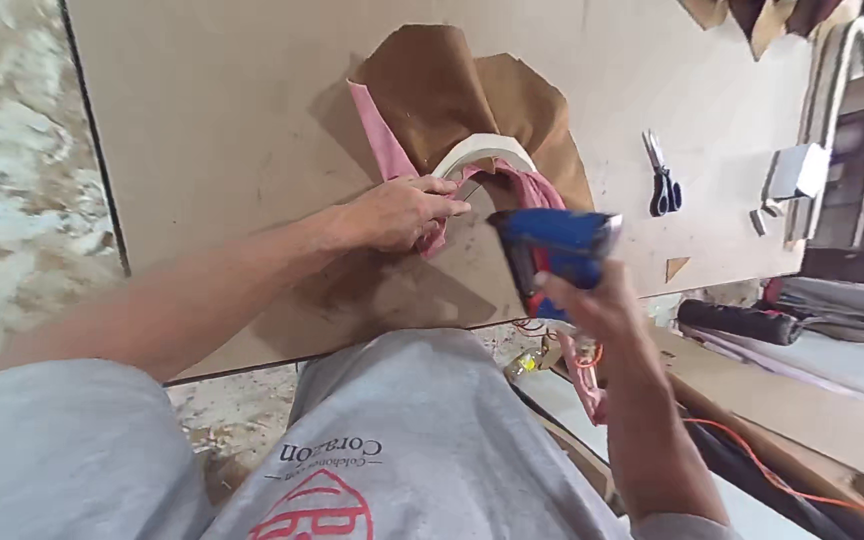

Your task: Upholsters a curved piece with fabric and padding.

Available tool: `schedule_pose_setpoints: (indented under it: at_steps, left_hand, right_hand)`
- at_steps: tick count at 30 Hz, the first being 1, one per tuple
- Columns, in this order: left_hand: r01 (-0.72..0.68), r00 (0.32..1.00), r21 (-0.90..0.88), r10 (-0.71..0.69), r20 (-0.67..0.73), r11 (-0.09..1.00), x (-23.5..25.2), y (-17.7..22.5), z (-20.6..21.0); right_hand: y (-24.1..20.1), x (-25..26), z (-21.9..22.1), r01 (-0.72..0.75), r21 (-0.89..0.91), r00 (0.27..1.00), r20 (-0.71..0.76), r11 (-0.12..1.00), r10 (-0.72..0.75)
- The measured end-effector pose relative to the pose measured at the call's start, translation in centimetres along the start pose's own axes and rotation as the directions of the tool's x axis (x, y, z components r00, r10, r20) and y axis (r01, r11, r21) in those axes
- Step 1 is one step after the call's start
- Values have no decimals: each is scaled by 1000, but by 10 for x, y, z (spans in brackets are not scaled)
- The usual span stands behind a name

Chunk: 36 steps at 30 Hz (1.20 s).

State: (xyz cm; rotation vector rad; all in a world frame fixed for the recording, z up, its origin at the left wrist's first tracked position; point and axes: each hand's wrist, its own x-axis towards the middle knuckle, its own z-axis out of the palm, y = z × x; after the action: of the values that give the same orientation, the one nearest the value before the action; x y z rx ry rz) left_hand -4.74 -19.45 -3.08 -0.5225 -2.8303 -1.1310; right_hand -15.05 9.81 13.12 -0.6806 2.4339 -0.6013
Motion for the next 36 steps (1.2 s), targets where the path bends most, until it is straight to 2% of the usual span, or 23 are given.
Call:
schedule_pose_setpoints:
  at_steps: [2, 5, 8, 11, 13, 14, 17, 19, 22, 29, 32, 36]
  left_hand:
    - [-119, 988, 175, 99, 119, 977, 9, 9, -12]
    - [-299, 912, 347, 158, 379, 889, 28, 33, -26]
    - [-373, 799, 370, 92, 594, 851, 40, 41, -30]
    - [-394, 731, 316, 86, 677, 863, 47, 44, -42]
    - [-419, 740, 239, 177, 649, 876, 40, 38, -47]
    - [-431, 765, 216, 227, 603, 876, 31, 32, -47]
    - [-410, 876, 194, 325, 358, 891, -7, 15, -34]
    - [-337, 936, 183, 307, 172, 924, -30, 10, -18]
    - [-194, 981, 177, 190, 38, 965, -44, 11, -1]
    - [-19, 997, -42, 16, -70, 999, -40, 17, 7]
    - [13, 993, -118, -26, -113, 993, -38, 17, 9]
    - [21, 989, -169, -46, -144, 985, -37, 14, 10]
  right_hand:
    - [14, -10, -24, -39, 63, 995, -86, 997, 45]
    - [34, -20, -30, -103, 36, 974, -201, 994, 108]
    - [48, -27, -14, -150, 73, 962, -218, 986, 163]
    - [57, -35, 3, -154, 79, 969, -183, 985, 167]
    - [59, -40, 9, -133, 78, 974, -173, 988, 145]
    - [59, -42, 12, -114, 79, 977, -170, 990, 126]
    - [61, -43, 19, -62, 74, 979, -189, 995, 75]
    - [60, -42, 22, -66, 77, 981, -178, 995, 79]
    - [57, -37, 22, -75, 81, 983, -162, 994, 87]
    - [24, -38, 29, -22, -23, 989, -148, 999, 19]
    - [6, -47, 47, 34, -32, 989, -144, 999, -38]
    - [-12, -50, 69, 26, -44, 998, -51, 999, -28]
